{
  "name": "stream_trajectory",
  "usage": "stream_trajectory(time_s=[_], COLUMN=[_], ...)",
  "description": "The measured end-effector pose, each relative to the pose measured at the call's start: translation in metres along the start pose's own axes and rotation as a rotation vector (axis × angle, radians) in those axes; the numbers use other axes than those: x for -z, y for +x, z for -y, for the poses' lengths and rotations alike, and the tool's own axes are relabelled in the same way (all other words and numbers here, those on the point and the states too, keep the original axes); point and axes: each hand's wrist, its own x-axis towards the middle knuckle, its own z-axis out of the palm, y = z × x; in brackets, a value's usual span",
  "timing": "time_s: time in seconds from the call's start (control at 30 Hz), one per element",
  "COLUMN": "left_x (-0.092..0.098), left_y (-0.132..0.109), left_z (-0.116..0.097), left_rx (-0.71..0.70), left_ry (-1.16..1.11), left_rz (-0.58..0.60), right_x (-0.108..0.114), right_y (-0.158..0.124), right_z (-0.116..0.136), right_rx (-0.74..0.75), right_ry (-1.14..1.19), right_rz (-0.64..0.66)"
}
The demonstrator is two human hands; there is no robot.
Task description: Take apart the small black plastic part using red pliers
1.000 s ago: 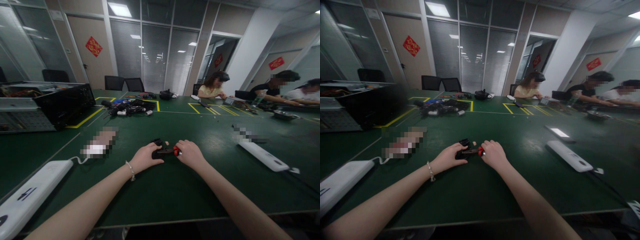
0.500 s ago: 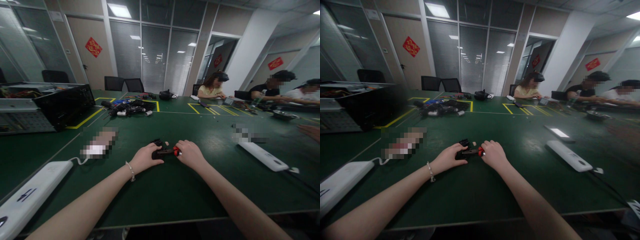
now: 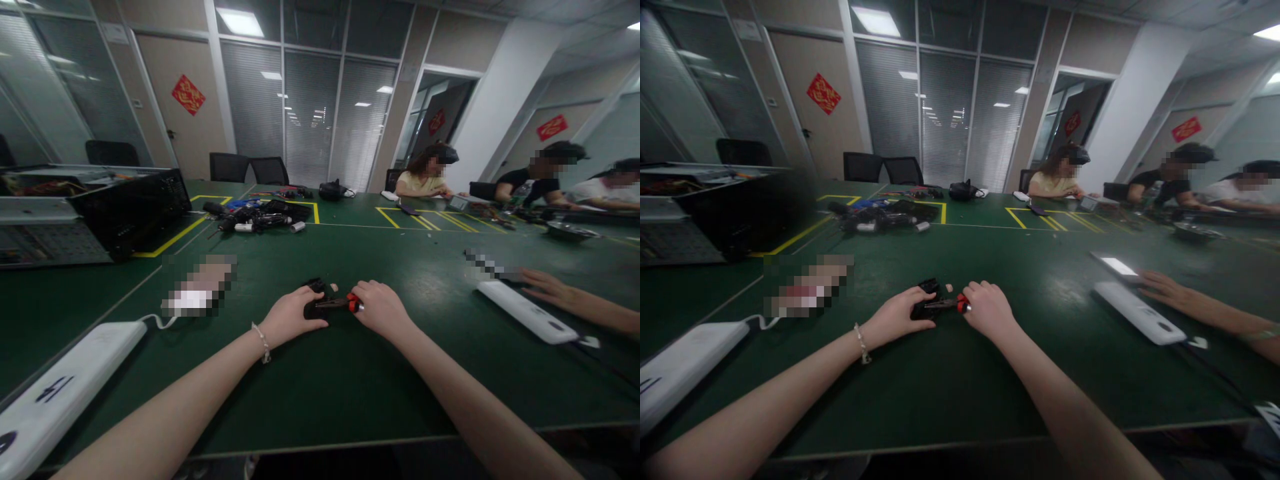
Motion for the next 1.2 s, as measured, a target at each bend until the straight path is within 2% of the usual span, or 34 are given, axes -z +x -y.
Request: stream_trajectory(time_s=[1.2], left_x=[0.0005], left_y=[0.0005], left_z=[-0.0006], left_rx=[0.004], left_ry=[0.022], left_rz=[0.001], right_x=[-0.0018], right_y=[-0.0016], right_z=[0.0018], right_rx=[0.015], right_ry=[0.063], right_rz=[-0.061])
